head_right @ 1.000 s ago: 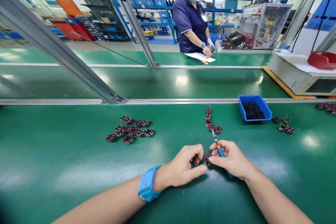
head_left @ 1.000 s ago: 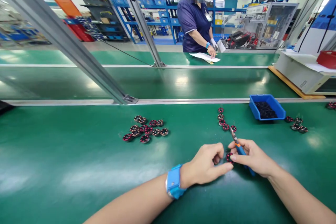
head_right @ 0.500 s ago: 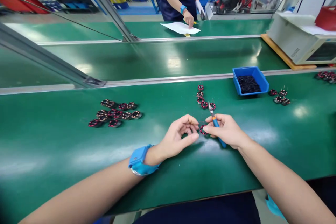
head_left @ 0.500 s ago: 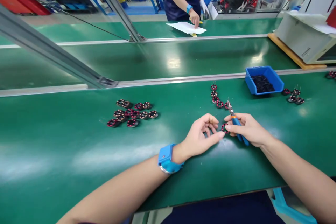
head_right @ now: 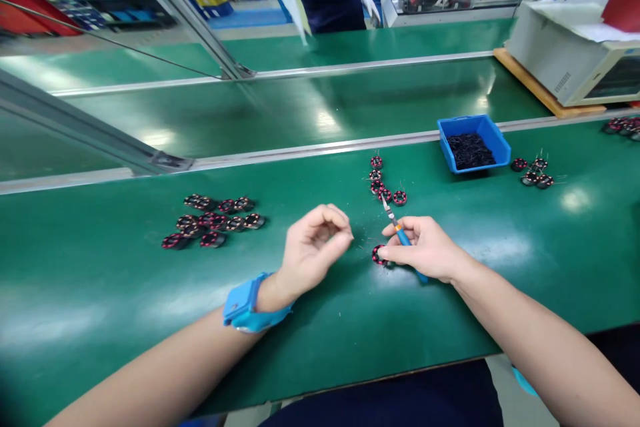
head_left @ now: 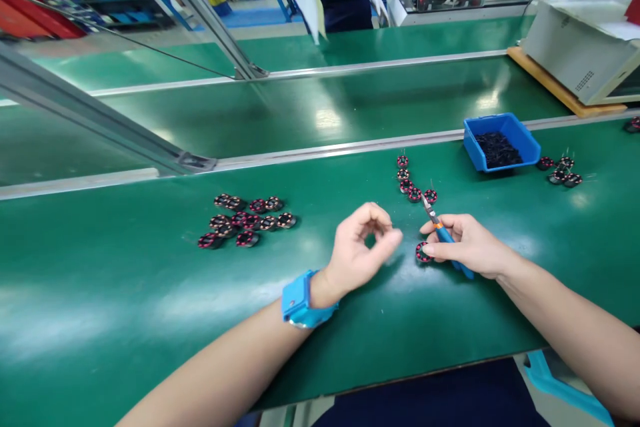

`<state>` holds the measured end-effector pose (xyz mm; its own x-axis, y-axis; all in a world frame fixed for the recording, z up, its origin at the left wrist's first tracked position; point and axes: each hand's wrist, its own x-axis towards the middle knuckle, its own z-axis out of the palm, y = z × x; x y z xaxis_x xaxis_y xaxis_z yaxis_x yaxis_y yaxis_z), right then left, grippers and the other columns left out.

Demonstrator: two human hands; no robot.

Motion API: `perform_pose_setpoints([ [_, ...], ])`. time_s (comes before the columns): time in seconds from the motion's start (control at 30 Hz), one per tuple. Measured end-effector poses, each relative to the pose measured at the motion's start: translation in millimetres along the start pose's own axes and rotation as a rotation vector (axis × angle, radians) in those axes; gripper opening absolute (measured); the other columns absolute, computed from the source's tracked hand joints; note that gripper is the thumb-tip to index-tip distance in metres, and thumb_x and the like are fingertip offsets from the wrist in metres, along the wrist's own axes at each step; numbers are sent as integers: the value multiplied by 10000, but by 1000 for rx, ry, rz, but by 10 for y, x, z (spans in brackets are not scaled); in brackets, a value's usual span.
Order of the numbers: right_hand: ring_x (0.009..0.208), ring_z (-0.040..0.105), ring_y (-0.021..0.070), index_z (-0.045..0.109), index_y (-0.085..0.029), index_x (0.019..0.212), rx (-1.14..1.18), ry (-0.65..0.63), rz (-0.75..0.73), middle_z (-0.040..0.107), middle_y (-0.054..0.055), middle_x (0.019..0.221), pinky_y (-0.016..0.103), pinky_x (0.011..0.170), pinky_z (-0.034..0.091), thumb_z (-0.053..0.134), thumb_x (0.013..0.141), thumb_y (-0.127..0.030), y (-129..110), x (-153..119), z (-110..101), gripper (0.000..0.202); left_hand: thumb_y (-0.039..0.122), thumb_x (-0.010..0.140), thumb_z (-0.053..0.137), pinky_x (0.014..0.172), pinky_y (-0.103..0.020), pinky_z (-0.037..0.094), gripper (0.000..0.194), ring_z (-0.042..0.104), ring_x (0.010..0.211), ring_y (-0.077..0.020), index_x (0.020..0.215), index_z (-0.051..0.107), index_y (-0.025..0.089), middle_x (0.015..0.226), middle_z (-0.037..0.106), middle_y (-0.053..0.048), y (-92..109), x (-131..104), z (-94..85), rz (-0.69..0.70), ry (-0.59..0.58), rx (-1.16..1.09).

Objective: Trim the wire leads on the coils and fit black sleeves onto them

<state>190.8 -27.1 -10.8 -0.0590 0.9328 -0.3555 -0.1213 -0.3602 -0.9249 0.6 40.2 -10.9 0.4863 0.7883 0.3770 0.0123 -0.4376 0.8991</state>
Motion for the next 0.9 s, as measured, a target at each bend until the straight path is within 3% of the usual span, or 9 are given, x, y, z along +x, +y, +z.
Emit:
perform_pose_setpoints([
  [0.07, 530, 528, 82, 619, -156, 881, 45, 25, -8, 613, -35, 646, 232, 525, 422, 833, 577, -333, 7, 9, 25, 412, 323, 638, 820, 566, -230, 471, 444, 602, 719, -145, 957, 560, 157, 839, 608, -35, 15, -82, 59, -113, -157, 14],
  [0.13, 528, 518, 82, 613, -164, 875, 91, 47, -6, 592, -42, 652, 230, 514, 428, 845, 554, -365, 18, 20, 63, 444, 319, 547, 872, 569, -228, 495, 584, 626, 766, -166, 1010, 557, 153, 892, 630, -53, 24, -158, 163, -180, -209, 40],
  [0.23, 558, 532, 90, 612, -169, 861, 124, 67, -24, 586, -35, 677, 236, 542, 453, 854, 542, -381, 44, 43, 120, 453, 272, 690, 766, 569, -218, 510, 334, 626, 731, -143, 938, 578, 149, 862, 636, -50, -2, -203, 304, -184, -126, 51],
  [0.33, 589, 548, 103, 618, -170, 866, 94, 66, -63, 585, -23, 704, 248, 574, 468, 848, 561, -391, 84, 55, 148, 440, 214, 784, 645, 544, -197, 512, 147, 614, 684, -116, 901, 594, 139, 854, 630, -56, -38, -191, 335, -144, -83, 26],
  [0.47, 712, 597, 144, 597, -178, 963, -47, 146, -223, 623, 15, 824, 296, 701, 496, 782, 667, -355, 135, 33, 137, 391, 181, 769, 644, 553, -189, 527, 158, 613, 672, -98, 914, 609, 129, 927, 624, -75, -42, -193, 277, -111, -104, 7],
  [0.6, 724, 589, 153, 574, -173, 967, -213, 180, -343, 610, 11, 783, 311, 740, 473, 668, 769, -294, 162, 23, 121, 250, 179, 748, 664, 570, -190, 542, 157, 606, 650, -85, 883, 611, 122, 904, 602, -60, -35, -199, 260, -150, -122, -25],
  [0.9, 625, 556, 125, 572, -182, 887, -151, 139, -261, 600, -12, 709, 280, 637, 462, 719, 705, -297, 84, 23, 49, 260, 191, 703, 712, 588, -192, 536, 197, 613, 636, -91, 850, 600, 123, 784, 619, -20, 8, -188, 275, -289, -167, -113],
])
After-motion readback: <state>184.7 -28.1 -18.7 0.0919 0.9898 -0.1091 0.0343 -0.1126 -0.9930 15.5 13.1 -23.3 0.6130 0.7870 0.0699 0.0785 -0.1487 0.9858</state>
